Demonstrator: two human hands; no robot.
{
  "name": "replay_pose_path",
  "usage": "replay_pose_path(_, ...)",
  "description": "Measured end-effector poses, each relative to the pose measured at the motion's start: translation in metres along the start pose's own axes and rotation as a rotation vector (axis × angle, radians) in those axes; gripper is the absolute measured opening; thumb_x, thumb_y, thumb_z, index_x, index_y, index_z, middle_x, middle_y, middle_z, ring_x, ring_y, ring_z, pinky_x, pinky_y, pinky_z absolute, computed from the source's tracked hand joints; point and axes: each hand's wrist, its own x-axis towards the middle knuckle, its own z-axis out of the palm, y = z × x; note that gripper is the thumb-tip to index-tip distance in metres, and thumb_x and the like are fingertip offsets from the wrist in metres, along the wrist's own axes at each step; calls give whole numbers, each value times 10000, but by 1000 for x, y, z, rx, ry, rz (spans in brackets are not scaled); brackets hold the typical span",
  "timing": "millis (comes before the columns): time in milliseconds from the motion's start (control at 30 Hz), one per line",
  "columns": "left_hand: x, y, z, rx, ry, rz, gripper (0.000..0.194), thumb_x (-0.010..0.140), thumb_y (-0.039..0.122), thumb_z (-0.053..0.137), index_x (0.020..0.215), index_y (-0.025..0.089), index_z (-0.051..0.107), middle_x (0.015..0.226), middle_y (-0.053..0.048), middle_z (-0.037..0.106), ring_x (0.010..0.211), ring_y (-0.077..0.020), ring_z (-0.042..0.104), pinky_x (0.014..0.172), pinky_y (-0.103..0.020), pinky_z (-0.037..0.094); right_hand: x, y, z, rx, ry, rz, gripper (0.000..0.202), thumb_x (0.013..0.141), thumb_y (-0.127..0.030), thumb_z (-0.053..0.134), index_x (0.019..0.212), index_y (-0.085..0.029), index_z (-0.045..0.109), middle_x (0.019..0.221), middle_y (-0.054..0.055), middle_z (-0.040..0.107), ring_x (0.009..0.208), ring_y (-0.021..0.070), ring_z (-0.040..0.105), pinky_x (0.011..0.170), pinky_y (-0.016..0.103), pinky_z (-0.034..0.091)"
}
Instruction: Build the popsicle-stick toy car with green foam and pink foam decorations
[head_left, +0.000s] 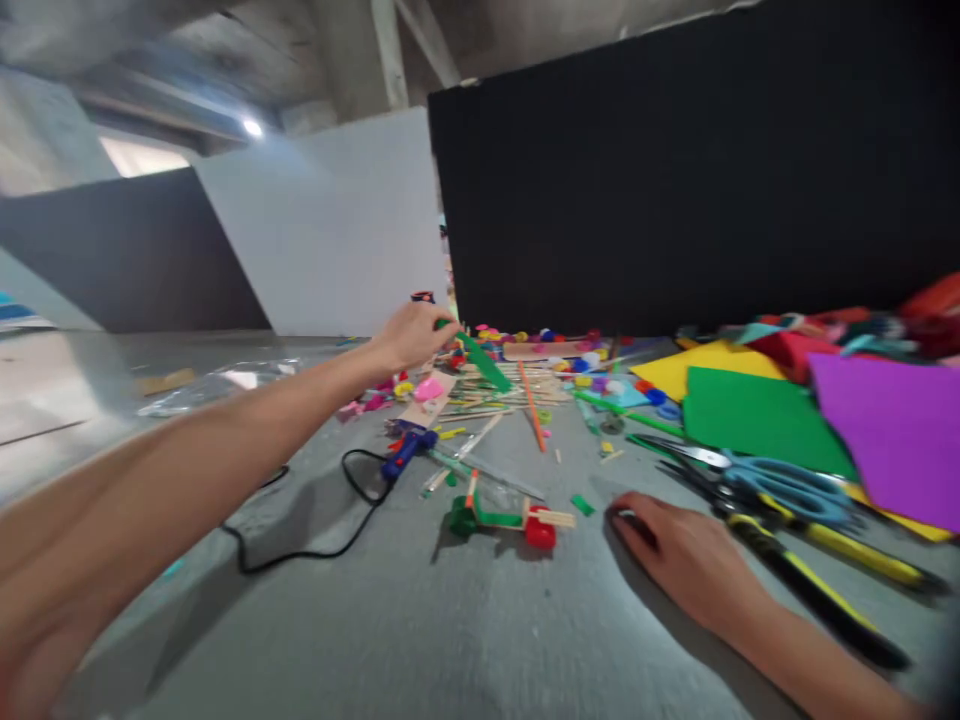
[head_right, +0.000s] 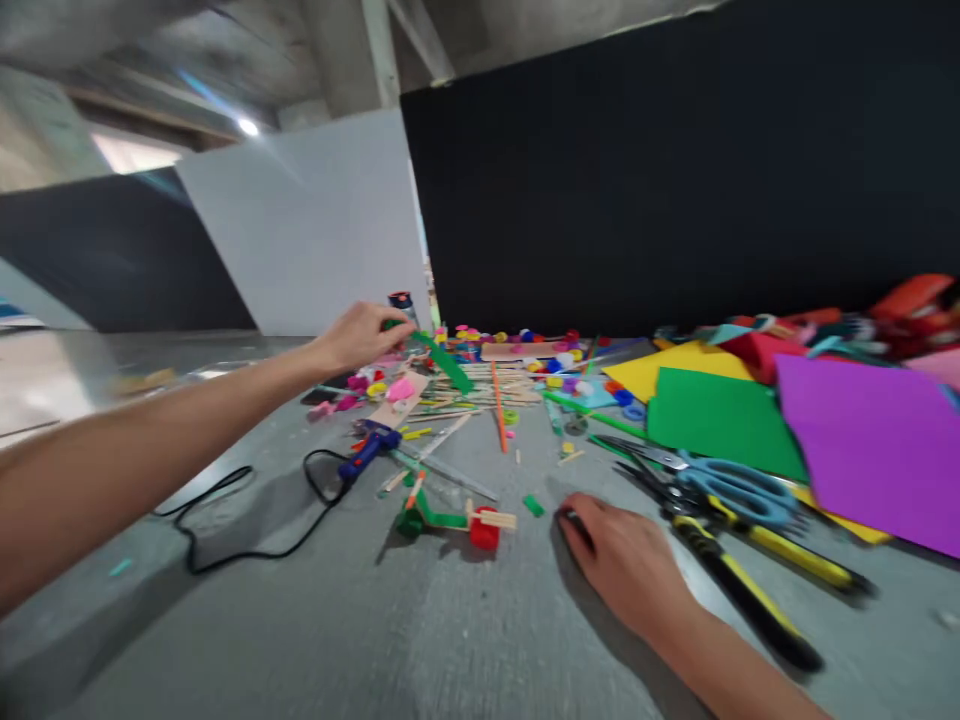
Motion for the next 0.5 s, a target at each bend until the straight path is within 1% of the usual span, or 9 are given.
replay_pose_path(67, 15, 61, 26, -132, -57, 118, 320, 964, 296, 490, 960, 149, 774, 861, -75, 772, 894, -223, 700, 852, -333, 505, 1, -1, -2, -25, -18, 13, 301, 1019, -297, 377, 1056, -218, 665, 933, 67, 746, 785, 294, 719, 666, 415, 532)
replay_pose_path(133, 24, 121, 50, -248, -125, 212, 349, 987, 314, 465, 1138, 151, 735, 1019, -82, 780, 955, -209, 713, 873, -310, 515, 2, -1, -2, -37, -27, 20, 243, 1008, -272, 441, 1058, -199, 668, 927, 73, 739, 800, 277, 715, 686, 397, 534)
replay_pose_path(167, 26, 148, 60, -301, -162, 253, 405, 988, 347, 482, 1305, 157, 645, 1127, -85, 764, 1016, -204, 711, 894, -295, 519, 2, -2, -3, -39, -32, 21, 206, 1004, -256, 478, 1055, -191, 667, 918, 67, 734, 807, 264, 712, 702, 387, 539)
replay_pose_path(233, 27, 188, 73, -400, -251, 331, 706, 952, 490, 551, 1542, 156, 352, 1344, -110, 670, 1170, -214, 668, 944, -284, 520, 2, -3, -4, -37, -43, 19, 139, 1004, -221, 543, 1056, -176, 664, 902, 42, 721, 819, 231, 703, 739, 373, 550)
replay_pose_path(267, 26, 200, 75, -509, -359, 381, 864, 928, 555, 572, 1590, 138, 206, 1467, -148, 563, 1292, -238, 592, 1013, -305, 494, 2, -3, -5, -35, -48, 17, 115, 1006, -206, 567, 1060, -169, 661, 903, 30, 713, 824, 215, 696, 756, 369, 555)
replay_pose_path(300, 25, 206, 76, -569, -409, 413, 961, 902, 604, 587, 1604, 140, 123, 1544, -163, 466, 1372, -254, 519, 1069, -327, 461, 2, -4, -6, -33, -51, 17, 98, 1007, -193, 586, 1063, -163, 660, 910, 21, 706, 829, 203, 690, 770, 368, 558)
replay_pose_path(333, 24, 208, 74, -596, -419, 429, 990, 891, 610, 602, 1606, 144, 100, 1592, -170, 386, 1430, -269, 448, 1121, -351, 418, 3, -5, -7, -31, -53, 18, 86, 1008, -185, 599, 1063, -158, 660, 918, 17, 700, 835, 196, 685, 778, 366, 560)
replay_pose_path(400, 22, 201, 67, -612, -330, 419, 894, 896, 529, 637, 1577, 120, 224, 1606, -191, 350, 1466, -299, 387, 1177, -396, 350, 4, -6, -8, -30, -54, 24, 74, 1005, -174, 616, 1058, -155, 663, 932, 17, 694, 839, 189, 681, 782, 362, 565)
replay_pose_path(500, 13, 185, 51, -679, -152, 374, 609, 951, 428, 586, 1447, 101, 448, 1491, -202, 515, 1383, -300, 493, 1158, -433, 370, 5, -8, -9, -30, -59, 31, 73, 1004, -177, 625, 1060, -152, 665, 938, 19, 691, 846, 191, 681, 793, 371, 570)
